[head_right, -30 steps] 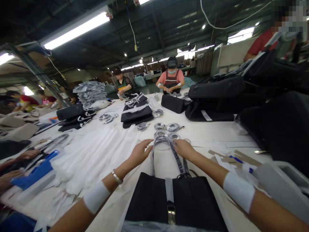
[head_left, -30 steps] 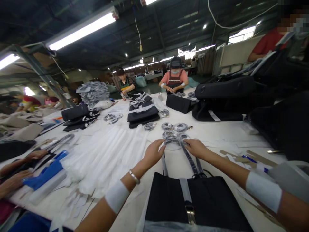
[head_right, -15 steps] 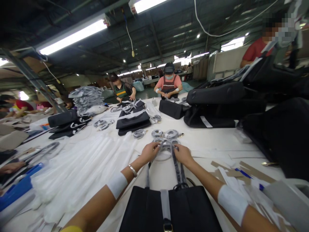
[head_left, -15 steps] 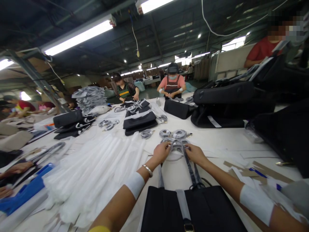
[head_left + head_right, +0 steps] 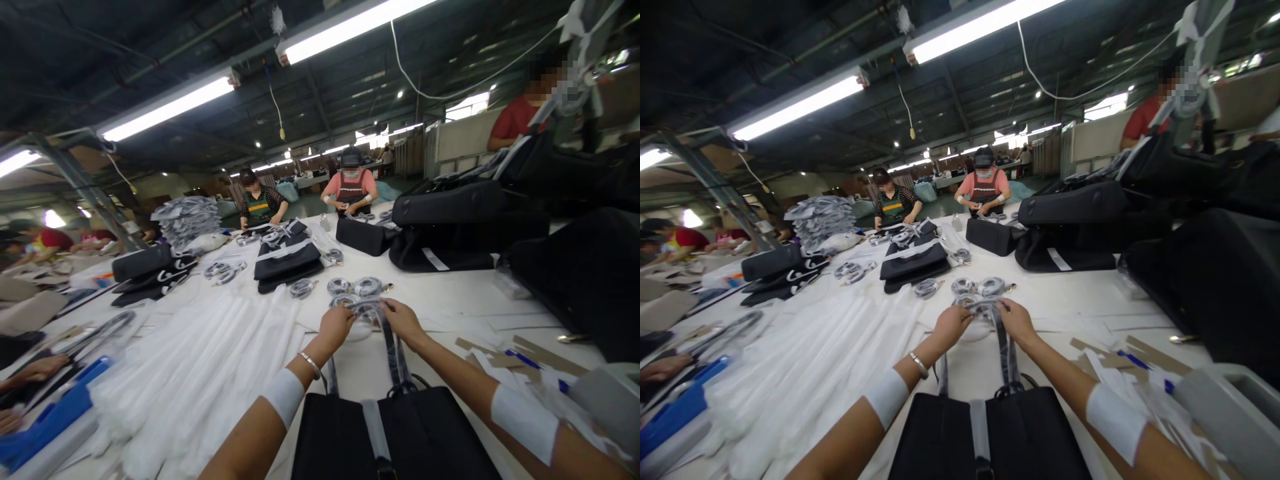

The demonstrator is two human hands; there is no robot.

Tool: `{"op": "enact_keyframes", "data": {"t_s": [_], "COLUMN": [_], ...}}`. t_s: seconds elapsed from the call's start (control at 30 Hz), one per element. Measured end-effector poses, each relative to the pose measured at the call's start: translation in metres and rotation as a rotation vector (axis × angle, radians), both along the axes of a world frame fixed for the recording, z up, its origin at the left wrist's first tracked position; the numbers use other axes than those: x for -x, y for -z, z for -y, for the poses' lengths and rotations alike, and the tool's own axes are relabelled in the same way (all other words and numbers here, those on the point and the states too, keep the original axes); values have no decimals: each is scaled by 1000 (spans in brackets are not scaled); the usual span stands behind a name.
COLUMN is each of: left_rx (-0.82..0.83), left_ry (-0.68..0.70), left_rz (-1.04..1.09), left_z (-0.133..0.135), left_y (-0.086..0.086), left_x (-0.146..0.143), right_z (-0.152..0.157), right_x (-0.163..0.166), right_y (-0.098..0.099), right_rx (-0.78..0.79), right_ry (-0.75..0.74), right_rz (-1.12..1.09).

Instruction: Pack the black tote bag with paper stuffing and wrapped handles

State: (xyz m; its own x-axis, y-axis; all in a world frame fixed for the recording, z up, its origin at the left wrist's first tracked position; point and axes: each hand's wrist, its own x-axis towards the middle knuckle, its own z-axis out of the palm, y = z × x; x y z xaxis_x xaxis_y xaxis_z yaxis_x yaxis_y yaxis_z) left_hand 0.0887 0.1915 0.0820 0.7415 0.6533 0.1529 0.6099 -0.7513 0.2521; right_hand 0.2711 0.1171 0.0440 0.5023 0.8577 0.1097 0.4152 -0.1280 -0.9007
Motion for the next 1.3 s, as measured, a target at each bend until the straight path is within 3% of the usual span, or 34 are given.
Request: {"op": "enact_keyframes", "data": {"t_s": [0.2, 0.53, 0.6, 0.7, 0.77, 0.83, 1.03, 1.13, 1.3], "left_rx": [-129, -307, -193, 290, 557, 677, 769, 715, 637], "left_ry": [-43, 61, 59, 50, 97, 162, 174, 89, -38], "left_rz": [-89, 66, 216, 411, 383, 338, 393, 497, 523], "left_z": [0, -9, -14, -20, -23, -23, -14, -5, 18], "left_y": [-1, -29, -31, -33, -33, -34, -52, -61, -69], "left_x": [-10, 2, 0, -2, 0, 4, 22, 28, 34], "right_z": [4, 9, 9, 10, 12, 16, 23, 22, 18], "right_x": [9, 2, 1, 1, 2, 1, -11, -17, -9], "right_y": [-12, -15, -15, -15, -16, -17, -26, -27, -19], "right_rx": [-11, -15, -60, -157, -196, -208, -110, 0, 145], "right_ry": [-46, -194, -211, -176, -147, -157, -261, -247, -370], "right_rz": [5, 370, 347, 311, 306, 289, 134, 347, 613]}}
